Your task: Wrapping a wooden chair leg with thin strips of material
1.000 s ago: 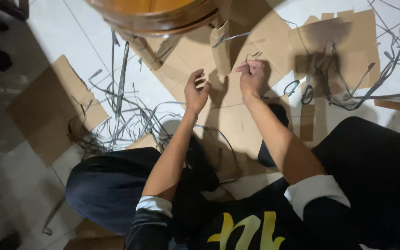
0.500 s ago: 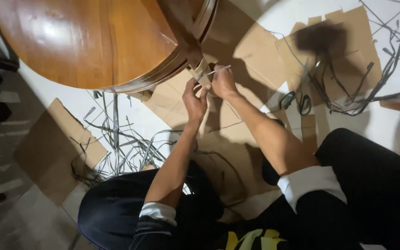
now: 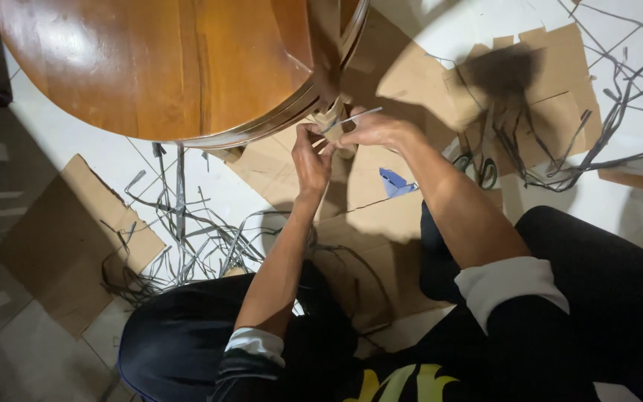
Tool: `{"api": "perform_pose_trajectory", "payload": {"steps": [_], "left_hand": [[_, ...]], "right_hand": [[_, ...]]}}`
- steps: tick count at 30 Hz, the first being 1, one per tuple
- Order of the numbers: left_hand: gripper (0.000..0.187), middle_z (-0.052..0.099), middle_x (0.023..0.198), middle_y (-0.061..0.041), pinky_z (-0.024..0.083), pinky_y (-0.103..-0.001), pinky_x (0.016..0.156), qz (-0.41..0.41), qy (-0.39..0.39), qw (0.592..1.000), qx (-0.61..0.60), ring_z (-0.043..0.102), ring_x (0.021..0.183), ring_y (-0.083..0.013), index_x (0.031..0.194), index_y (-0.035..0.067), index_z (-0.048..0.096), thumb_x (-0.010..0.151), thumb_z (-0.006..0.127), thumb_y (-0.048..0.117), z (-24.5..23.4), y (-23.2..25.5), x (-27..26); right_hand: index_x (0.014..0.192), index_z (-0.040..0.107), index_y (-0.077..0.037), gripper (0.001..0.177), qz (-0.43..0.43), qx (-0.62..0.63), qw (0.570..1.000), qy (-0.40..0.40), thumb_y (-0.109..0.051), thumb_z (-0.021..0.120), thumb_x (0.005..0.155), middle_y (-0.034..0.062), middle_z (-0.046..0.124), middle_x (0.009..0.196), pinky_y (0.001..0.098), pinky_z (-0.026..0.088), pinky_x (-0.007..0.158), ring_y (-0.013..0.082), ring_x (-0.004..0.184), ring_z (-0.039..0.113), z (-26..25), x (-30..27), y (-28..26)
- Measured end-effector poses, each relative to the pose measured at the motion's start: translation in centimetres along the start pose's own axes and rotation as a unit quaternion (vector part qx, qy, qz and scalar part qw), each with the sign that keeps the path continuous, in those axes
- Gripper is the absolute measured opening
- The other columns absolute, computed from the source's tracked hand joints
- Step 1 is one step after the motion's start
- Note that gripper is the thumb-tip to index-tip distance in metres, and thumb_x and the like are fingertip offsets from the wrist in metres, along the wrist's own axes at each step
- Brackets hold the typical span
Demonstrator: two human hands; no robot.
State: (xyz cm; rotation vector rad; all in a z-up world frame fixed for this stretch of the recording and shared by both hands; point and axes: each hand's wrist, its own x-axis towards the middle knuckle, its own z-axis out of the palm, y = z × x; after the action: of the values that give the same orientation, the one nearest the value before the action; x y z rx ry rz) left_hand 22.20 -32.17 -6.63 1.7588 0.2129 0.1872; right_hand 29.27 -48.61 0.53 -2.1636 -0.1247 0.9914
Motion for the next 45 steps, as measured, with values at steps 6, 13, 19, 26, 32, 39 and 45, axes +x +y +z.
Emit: {"api": "perform_pose_trajectory", "payload": {"steps": [6,13,19,26,32,39,45], "left_hand": [[0.062,0.065,0.109,-0.024,0.066,-0.043,0.087,0.051,-0.032,0.995,0.074,0.072,0.102,-0.0396,0.138,-0.004,0.027,0.095,0.071,0.01,-0.1,0.2,-0.5],[0.042,0.065,0.103,-0.022,0.066,-0.041,0.087,0.075,-0.048,0.988,0.126,0.072,0.1,-0.0419,0.125,-0.007,0.061,0.087,0.077,-0.004,-0.6,1.0,-0.1],[0.022,0.073,0.082,-0.009,0.064,-0.048,0.08,-0.004,-0.048,0.935,0.35,0.075,0.087,-0.0337,0.094,0.011,0.075,0.079,0.087,0.022,-0.7,-1.9,0.9],[0.016,0.078,0.083,-0.002,0.064,-0.042,0.08,-0.035,-0.082,0.928,0.361,0.077,0.083,-0.0242,0.107,0.017,0.078,0.096,0.066,0.019,-1.5,-1.0,0.7],[0.012,0.077,0.085,-0.003,0.062,-0.047,0.083,-0.041,-0.036,0.929,0.367,0.076,0.088,-0.0288,0.1,0.016,0.077,0.095,0.066,0.016,-0.8,-1.2,-0.1],[0.01,0.077,0.087,0.001,0.062,-0.045,0.085,-0.058,-0.024,0.926,0.371,0.076,0.091,-0.0257,0.101,0.021,0.076,0.095,0.068,0.023,-0.3,-3.2,-0.4],[0.012,0.077,0.09,-0.007,0.062,-0.048,0.084,-0.076,-0.034,0.921,0.379,0.075,0.092,-0.0317,0.101,0.018,0.075,0.095,0.065,0.019,-0.6,-3.0,-2.5]], "right_hand": [[0.134,0.054,0.006,0.102,-0.006,-0.042,0.999,0.006,-0.059,0.09,0.065,0.0306,0.061,0.133,0.0546,0.049,0.104,0.0419,0.129,0.059,0.2,2.0,-0.2],[0.134,0.055,0.011,0.092,-0.051,-0.023,0.998,-0.003,-0.051,0.087,0.073,0.0322,0.059,0.136,0.0558,0.048,0.106,0.0469,0.13,0.056,0.9,3.1,1.3],[0.133,0.056,0.004,0.082,-0.038,-0.027,0.999,0.021,-0.053,0.081,0.08,0.0271,0.061,0.136,0.0515,0.049,0.108,0.0395,0.132,0.057,3.2,2.7,1.4],[0.127,0.055,-0.007,0.039,-0.135,0.093,0.978,0.129,-0.017,0.073,0.094,0.0036,0.076,0.073,0.0312,0.061,0.077,0.013,0.073,0.077,6.4,4.2,5.7],[0.138,0.059,-0.01,0.041,-0.123,0.106,0.948,0.274,-0.017,0.066,0.099,0.0123,0.076,0.084,0.0436,0.059,0.087,0.0263,0.09,0.076,10.0,5.1,7.5],[0.103,0.078,-0.016,0.018,-0.074,0.171,0.901,0.393,-0.007,0.067,0.092,0.008,0.078,0.075,0.033,0.063,0.073,0.0178,0.073,0.077,10.5,3.1,6.2],[0.096,0.07,-0.016,0.01,-0.035,0.251,0.879,0.405,-0.009,0.063,0.095,0.0004,0.075,0.066,0.0282,0.062,0.064,0.0151,0.057,0.074,11.1,3.3,6.5]]}}
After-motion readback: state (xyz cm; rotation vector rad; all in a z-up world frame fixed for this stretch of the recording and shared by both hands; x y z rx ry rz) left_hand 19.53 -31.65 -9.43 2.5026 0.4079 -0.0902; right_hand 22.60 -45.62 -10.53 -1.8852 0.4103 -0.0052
